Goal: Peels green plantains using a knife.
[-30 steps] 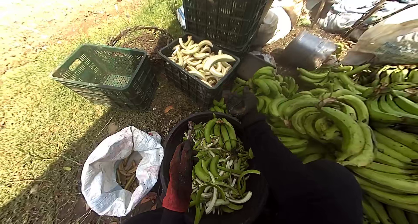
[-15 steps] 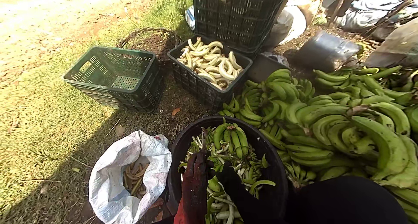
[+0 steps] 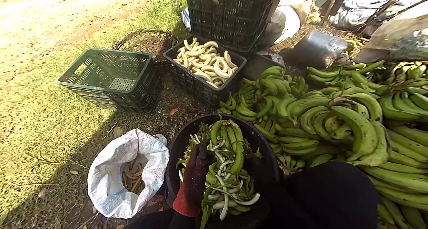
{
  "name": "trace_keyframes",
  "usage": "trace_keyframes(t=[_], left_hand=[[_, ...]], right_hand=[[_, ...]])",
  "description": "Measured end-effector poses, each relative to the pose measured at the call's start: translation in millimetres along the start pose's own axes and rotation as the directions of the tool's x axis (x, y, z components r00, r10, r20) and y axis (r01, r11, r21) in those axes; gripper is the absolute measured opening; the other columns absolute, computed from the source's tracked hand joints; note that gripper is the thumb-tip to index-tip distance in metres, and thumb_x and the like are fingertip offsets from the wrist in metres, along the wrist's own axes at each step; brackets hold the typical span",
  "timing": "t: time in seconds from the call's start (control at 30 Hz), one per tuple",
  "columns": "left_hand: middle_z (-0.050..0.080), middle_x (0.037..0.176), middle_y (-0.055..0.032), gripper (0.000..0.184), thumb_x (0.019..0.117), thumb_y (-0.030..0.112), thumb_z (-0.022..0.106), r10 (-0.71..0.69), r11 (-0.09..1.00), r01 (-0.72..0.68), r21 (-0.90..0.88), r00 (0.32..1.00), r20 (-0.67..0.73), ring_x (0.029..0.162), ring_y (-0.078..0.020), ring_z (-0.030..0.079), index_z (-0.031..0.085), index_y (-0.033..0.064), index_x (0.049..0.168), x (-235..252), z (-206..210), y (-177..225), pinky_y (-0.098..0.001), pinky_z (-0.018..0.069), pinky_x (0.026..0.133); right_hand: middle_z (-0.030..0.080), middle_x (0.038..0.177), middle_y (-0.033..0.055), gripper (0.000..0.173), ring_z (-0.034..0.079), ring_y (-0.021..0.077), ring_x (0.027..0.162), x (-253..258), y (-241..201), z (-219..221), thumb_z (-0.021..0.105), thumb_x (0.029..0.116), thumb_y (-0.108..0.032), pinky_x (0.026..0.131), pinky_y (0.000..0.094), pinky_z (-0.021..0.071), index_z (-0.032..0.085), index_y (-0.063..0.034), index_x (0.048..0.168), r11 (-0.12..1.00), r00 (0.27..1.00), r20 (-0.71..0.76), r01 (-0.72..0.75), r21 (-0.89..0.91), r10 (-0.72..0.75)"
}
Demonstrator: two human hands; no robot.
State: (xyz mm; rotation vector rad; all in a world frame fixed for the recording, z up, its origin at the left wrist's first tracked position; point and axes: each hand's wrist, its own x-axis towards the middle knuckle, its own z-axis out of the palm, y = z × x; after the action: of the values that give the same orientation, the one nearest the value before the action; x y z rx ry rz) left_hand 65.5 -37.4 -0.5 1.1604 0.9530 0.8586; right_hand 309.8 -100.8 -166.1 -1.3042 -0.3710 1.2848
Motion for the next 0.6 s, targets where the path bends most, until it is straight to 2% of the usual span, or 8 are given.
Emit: trace_keyframes(t=[0.07,0.1,0.13,0.2,0.27,0.33,0.47,0.6], left_hand=[[0.071,0.115,-0.0125,0.052,0.1099,0.046,0.04,0.001,0.997,-0.005,0.081,0.999,0.049,0.096,-0.0262,0.072,0.052,0.0135,0.148,1.6,4.1,-4.2,-0.0408,0.0626,0.083],[0.072,0.111,-0.0096,0.051,0.1095,0.048,0.04,-0.013,0.99,0.003,0.143,0.998,0.064,0.091,-0.0235,0.072,0.055,0.0157,0.146,3.4,7.7,-7.2,-0.0387,0.0623,0.079],[0.071,0.109,-0.007,0.05,0.1091,0.049,0.041,-0.03,0.978,0.013,0.207,0.996,0.082,0.087,-0.0211,0.07,0.058,0.0174,0.143,5.3,11.2,-11.8,-0.0373,0.0619,0.075],[0.07,0.107,-0.0031,0.047,0.1079,0.051,0.042,-0.054,0.926,0.007,0.377,0.992,0.116,0.085,-0.0168,0.069,0.063,0.0204,0.137,7.4,19.1,-23.3,-0.0371,0.0613,0.073],[0.07,0.117,-0.0007,0.048,0.1068,0.055,0.042,-0.048,0.791,-0.07,0.608,0.983,0.175,0.102,-0.013,0.069,0.065,0.0241,0.135,6.1,26.0,-32.6,-0.0403,0.06,0.089],[0.07,0.122,-0.0003,0.047,0.1062,0.055,0.042,-0.024,0.659,-0.176,0.731,0.967,0.255,0.115,-0.0134,0.065,0.066,0.0252,0.134,3.6,31.5,-38.7,-0.0435,0.0536,0.103],[0.071,0.121,-0.0001,0.045,0.1061,0.053,0.044,-0.03,0.58,-0.263,0.771,0.939,0.343,0.117,-0.0145,0.065,0.066,0.0253,0.134,-4.3,37.2,-38.0,-0.0428,0.0516,0.106],[0.07,0.122,0.0008,0.046,0.1065,0.054,0.042,-0.065,0.631,-0.225,0.742,0.938,0.34,0.117,-0.0123,0.064,0.065,0.0259,0.135,-5.6,34.8,-44.0,-0.0404,0.0519,0.105]], right_hand=[[0.068,0.114,0.0185,0.044,0.071,0.0311,0.094,-2.6,-41.6,4.6,0.04,0.1073,-0.037,0.079,0.0479,0.0615,0.052,-0.0126,0.141,0.902,0.982,0.183,-0.041,0.429,-0.042],[0.069,0.108,0.0199,0.047,0.07,0.0334,0.09,-3.9,-60.8,9.7,0.037,0.1071,-0.045,0.077,0.0503,0.0604,0.054,-0.0124,0.136,0.856,0.961,0.269,-0.086,0.511,-0.064],[0.07,0.104,0.018,0.054,0.07,0.0319,0.086,-6.3,-76.6,15.4,0.03,0.1068,-0.055,0.074,0.0485,0.0601,0.055,-0.0148,0.134,0.859,0.943,0.326,-0.112,0.499,-0.066],[0.068,0.096,0.0128,0.05,0.069,0.0241,0.077,-14.4,-97.9,27.1,0.03,0.1086,-0.05,0.064,0.0394,0.0607,0.054,-0.0118,0.131,0.928,0.949,0.309,-0.06,0.368,-0.061],[0.068,0.093,0.0099,0.042,0.068,0.0197,0.073,-24.3,-109.1,38.8,0.035,0.11,-0.04,0.061,0.0356,0.0601,0.053,-0.0089,0.132,0.981,0.975,0.213,0.03,0.189,-0.071],[0.069,0.093,0.012,0.04,0.068,0.0204,0.074,-29.8,-111.0,47.5,0.037,0.1107,-0.033,0.065,0.0366,0.0605,0.054,-0.0047,0.134,0.991,0.985,0.142,0.08,0.109,-0.095],[0.068,0.096,0.0156,0.044,0.068,0.0237,0.073,-19.1,-101.0,47.7,0.031,0.1115,-0.033,0.064,0.0367,0.0592,0.049,-0.0053,0.141,0.989,0.984,0.171,0.023,0.147,-0.049],[0.069,0.098,0.0155,0.047,0.069,0.024,0.074,-17.8,-99.2,50.1,0.027,0.112,-0.035,0.062,0.0359,0.0589,0.048,-0.0077,0.143,0.986,0.977,0.211,0.003,0.166,-0.038]])
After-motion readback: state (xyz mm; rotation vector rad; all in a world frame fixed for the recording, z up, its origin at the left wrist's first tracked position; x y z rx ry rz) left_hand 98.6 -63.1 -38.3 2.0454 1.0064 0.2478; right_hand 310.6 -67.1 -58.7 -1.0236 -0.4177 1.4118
